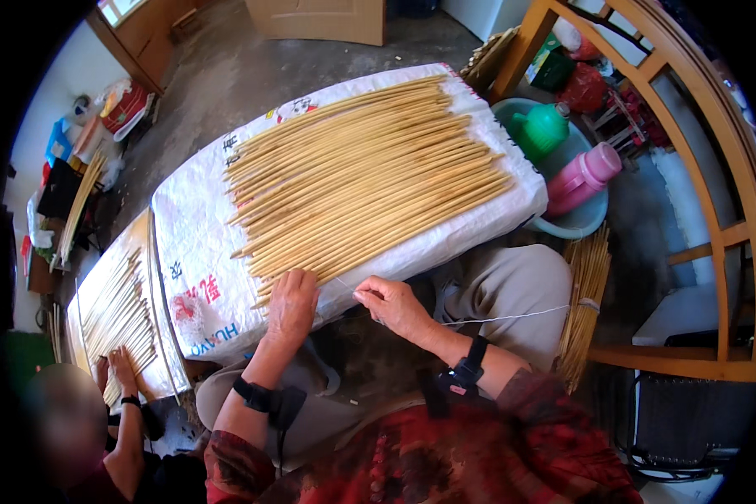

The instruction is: The person organizes wooden sticks into flat bundles on a table, aligning them and securing them with white string by hand.

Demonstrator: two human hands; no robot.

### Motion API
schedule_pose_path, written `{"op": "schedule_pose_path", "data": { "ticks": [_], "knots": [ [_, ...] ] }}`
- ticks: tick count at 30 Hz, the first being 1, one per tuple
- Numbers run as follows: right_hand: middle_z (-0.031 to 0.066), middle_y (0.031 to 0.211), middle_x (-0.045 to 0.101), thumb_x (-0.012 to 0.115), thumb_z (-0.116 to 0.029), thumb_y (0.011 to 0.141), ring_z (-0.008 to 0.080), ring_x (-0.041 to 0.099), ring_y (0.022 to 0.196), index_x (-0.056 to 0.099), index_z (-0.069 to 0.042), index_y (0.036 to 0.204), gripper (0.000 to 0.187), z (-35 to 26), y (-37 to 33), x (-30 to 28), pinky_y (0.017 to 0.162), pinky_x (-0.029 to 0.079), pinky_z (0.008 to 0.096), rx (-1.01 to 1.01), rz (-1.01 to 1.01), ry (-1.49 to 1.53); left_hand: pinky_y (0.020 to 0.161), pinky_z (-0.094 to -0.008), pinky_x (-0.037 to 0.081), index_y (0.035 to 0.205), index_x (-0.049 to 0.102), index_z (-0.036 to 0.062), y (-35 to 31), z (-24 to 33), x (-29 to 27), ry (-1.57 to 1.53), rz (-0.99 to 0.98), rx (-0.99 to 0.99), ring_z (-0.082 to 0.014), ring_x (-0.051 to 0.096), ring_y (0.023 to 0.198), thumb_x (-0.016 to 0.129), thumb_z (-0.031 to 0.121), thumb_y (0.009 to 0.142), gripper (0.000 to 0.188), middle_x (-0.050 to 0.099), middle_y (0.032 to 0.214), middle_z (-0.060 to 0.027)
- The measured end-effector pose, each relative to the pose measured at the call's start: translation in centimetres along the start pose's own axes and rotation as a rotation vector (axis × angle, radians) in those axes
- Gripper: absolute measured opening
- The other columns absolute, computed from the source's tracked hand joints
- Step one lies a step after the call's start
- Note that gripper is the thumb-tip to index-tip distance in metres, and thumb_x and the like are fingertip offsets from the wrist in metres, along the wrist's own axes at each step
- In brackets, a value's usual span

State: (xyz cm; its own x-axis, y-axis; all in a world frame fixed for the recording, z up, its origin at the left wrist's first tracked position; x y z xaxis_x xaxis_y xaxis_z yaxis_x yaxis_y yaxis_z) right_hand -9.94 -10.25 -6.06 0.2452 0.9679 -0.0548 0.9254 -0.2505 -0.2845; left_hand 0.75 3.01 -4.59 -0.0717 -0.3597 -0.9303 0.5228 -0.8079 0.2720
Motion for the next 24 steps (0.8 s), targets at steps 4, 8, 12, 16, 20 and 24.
{"op": "schedule_pose_path", "data": {
  "ticks": [4,8,12,16,20,24],
  "knots": [
    [-0.0016,0.056,0.046,0.053,-0.015,0.083,0.0046,0.044,0.049,0.055,-0.002,0.081,0.014,0.6,0.2,0.1,0.045,0.037,0.0201,-0.004,0.01,-0.032,0.065,-0.0365,0.037,0.075,0.048,0.0051,-0.2,0.0,0.6,0.106,-0.001,-0.006,-0.0266,0.048,0.076,0.052,0.007,0.065,0.01,0.046,0.076,-0.0106],
    [0.0006,0.055,0.05,0.053,-0.016,0.083,0.0061,0.047,0.048,0.056,-0.002,0.081,0.014,1.7,0.2,-0.1,0.044,0.038,0.0216,0.074,0.047,-0.055,0.067,-0.0373,0.036,0.074,0.049,0.0048,0.0,0.3,0.9,0.164,-0.023,-0.001,-0.0268,0.047,0.077,0.05,0.007,0.065,0.009,0.047,0.076,-0.0108],
    [0.004,0.056,0.053,0.053,-0.017,0.082,0.0082,0.051,0.049,0.056,-0.002,0.082,0.016,1.9,0.3,0.3,0.047,0.04,0.0234,0.015,0.08,-0.105,0.066,-0.0373,0.036,0.073,0.049,0.0047,-0.3,0.5,1.3,0.178,-0.042,-0.035,-0.0268,0.047,0.075,0.05,0.007,0.065,0.008,0.047,0.074,-0.0111],
    [0.0033,0.056,0.052,0.053,-0.017,0.083,0.008,0.051,0.05,0.056,-0.001,0.083,0.016,2.2,0.7,0.6,0.047,0.041,0.0235,0.047,0.086,-0.085,0.063,-0.0374,0.037,0.072,0.049,0.0051,-0.2,1.0,0.8,0.258,-0.044,-0.025,-0.0261,0.048,0.073,0.05,0.006,0.065,0.007,0.047,0.072,-0.0114],
    [0.0025,0.057,0.053,0.053,-0.018,0.083,0.0072,0.05,0.051,0.056,-0.001,0.085,0.017,2.4,0.6,0.4,0.048,0.041,0.0228,0.074,0.066,-0.067,0.062,-0.0365,0.038,0.073,0.049,0.0053,-0.1,1.2,0.7,0.241,-0.102,-0.024,-0.0255,0.048,0.072,0.05,0.008,0.066,0.007,0.048,0.073,-0.0107],
    [0.0028,0.059,0.053,0.053,-0.017,0.083,0.0066,0.05,0.052,0.056,-0.001,0.085,0.017,1.7,0.9,0.3,0.05,0.041,0.0224,0.029,0.047,-0.063,0.064,-0.0365,0.038,0.073,0.049,0.0052,0.2,1.1,0.7,0.199,-0.083,-0.001,-0.0257,0.048,0.073,0.051,0.009,0.066,0.009,0.048,0.073,-0.0107]
  ]
}}
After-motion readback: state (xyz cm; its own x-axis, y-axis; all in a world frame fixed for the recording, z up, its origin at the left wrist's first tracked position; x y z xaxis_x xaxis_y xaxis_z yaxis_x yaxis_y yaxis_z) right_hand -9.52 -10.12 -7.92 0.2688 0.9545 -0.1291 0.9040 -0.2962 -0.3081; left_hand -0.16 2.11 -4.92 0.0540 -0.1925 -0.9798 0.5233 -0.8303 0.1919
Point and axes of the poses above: each hand's wrist, its own y-axis towards the middle knuckle, its own x-axis out of the palm, z = x × y, the point moved 4 cm from there along y, towards the middle knuckle
